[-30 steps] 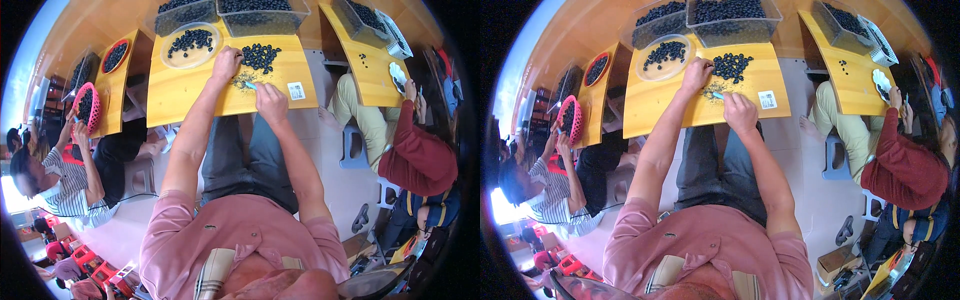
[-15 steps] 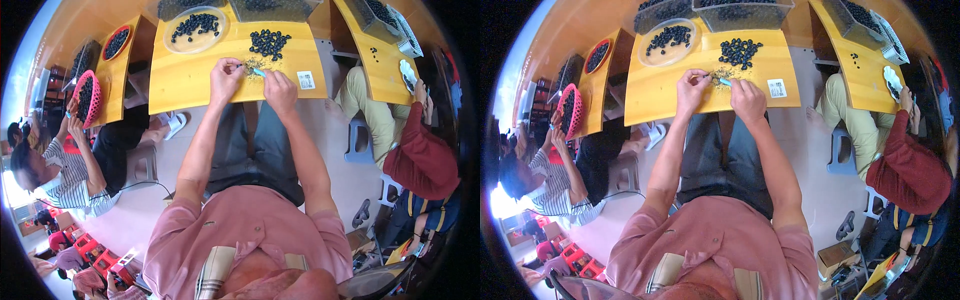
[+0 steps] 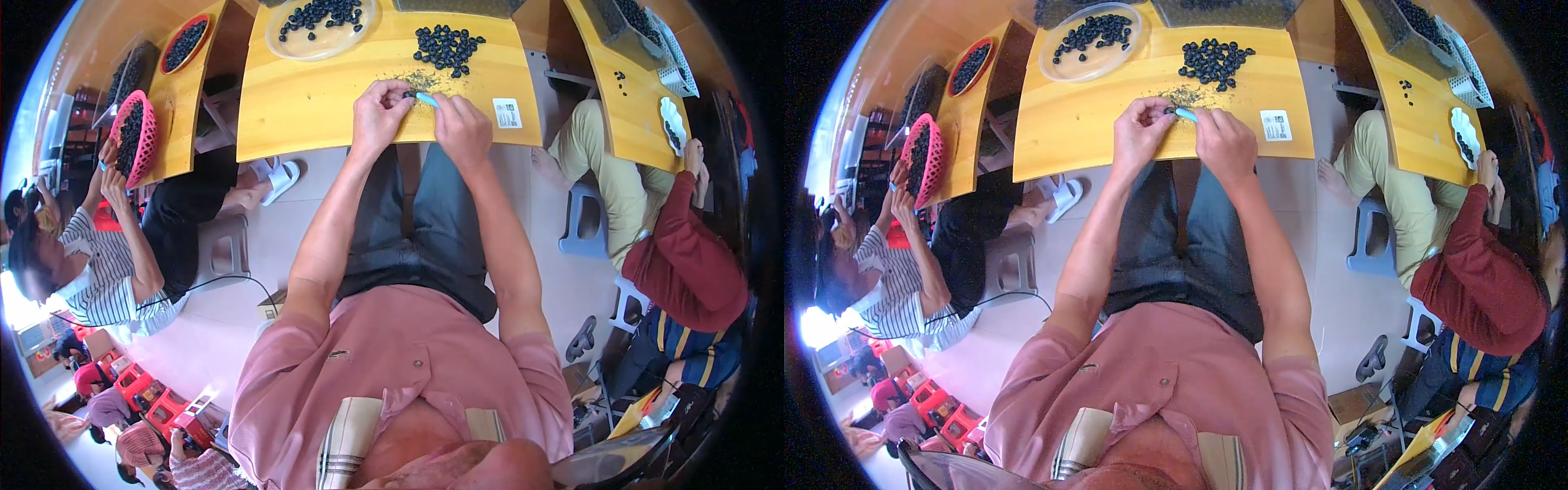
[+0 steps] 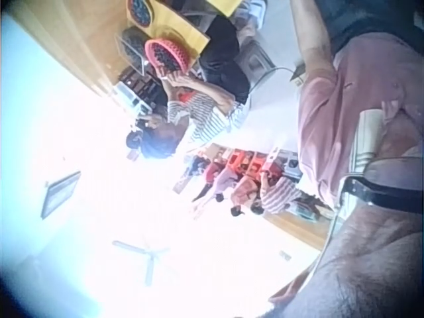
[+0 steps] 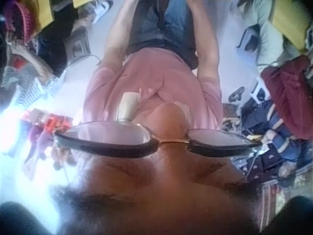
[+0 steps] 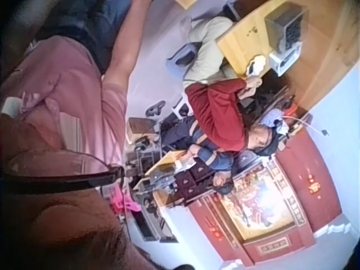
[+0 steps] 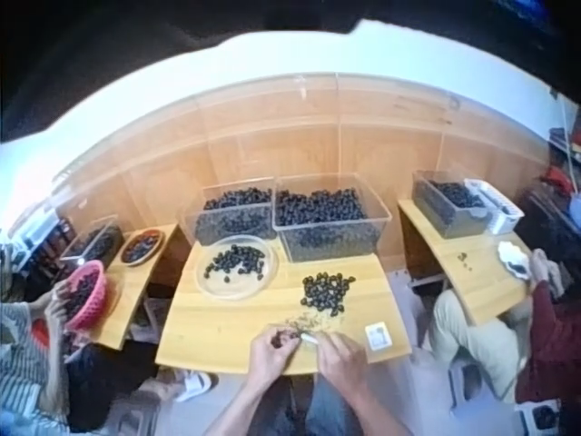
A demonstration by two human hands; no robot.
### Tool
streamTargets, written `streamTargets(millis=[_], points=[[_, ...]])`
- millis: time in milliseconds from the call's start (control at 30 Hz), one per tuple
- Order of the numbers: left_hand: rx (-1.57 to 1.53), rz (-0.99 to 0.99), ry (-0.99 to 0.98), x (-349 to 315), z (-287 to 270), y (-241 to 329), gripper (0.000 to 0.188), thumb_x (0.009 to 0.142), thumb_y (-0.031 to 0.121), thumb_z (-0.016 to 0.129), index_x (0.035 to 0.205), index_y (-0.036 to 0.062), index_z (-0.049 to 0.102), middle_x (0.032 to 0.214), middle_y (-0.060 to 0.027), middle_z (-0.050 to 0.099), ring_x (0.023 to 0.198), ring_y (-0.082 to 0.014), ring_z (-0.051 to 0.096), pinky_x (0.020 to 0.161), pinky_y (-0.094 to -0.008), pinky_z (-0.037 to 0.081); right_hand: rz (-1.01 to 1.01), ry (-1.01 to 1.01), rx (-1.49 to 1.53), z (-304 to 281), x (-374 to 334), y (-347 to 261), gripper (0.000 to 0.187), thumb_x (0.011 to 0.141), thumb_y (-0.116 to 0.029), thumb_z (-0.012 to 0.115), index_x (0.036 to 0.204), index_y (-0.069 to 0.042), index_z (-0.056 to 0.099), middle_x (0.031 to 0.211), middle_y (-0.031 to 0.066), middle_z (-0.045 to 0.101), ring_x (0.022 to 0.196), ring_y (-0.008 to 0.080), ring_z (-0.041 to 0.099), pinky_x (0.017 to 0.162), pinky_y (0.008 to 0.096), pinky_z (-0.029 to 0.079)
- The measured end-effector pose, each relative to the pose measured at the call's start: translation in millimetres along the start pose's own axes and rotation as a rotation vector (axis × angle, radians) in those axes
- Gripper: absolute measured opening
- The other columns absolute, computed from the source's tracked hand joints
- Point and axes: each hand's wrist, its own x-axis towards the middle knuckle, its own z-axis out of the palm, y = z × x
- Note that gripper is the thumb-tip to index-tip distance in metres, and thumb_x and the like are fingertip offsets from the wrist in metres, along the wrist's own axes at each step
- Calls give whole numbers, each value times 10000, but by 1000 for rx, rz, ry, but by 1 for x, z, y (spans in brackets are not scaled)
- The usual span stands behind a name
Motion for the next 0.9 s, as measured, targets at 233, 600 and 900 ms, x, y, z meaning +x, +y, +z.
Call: streamTargets(millis=[233, 600, 900], points=[[-105, -28, -34, -1, 2, 7, 289, 853, -48, 773, 1133, -40, 701, 904, -19, 678, 810, -72, 618, 759, -230, 552, -21, -26, 38, 1, -2, 3, 217, 842, -115, 744, 1058, -107, 732, 811, 55, 624, 737, 247, 661, 631, 394, 531], [-142, -21, -72, -3, -1, 12, 306, 877, -83, 744, 1166, -36, 653, 954, -24, 676, 854, -78, 631, 803, -228, 557, -2, -82, 24, -1, 3, 1, 153, 866, -122, 710, 1015, -94, 730, 818, 52, 636, 766, 234, 688, 657, 386, 566], [-103, 98, -18, -3, -10, 14, 251, 895, -40, 755, 1141, -12, 714, 1047, -34, 669, 902, -95, 636, 819, -227, 532, 16, -48, -27, 2, 4, 0, 125, 885, -123, 693, 1003, -101, 728, 810, 47, 648, 768, 233, 699, 648, 387, 570]])
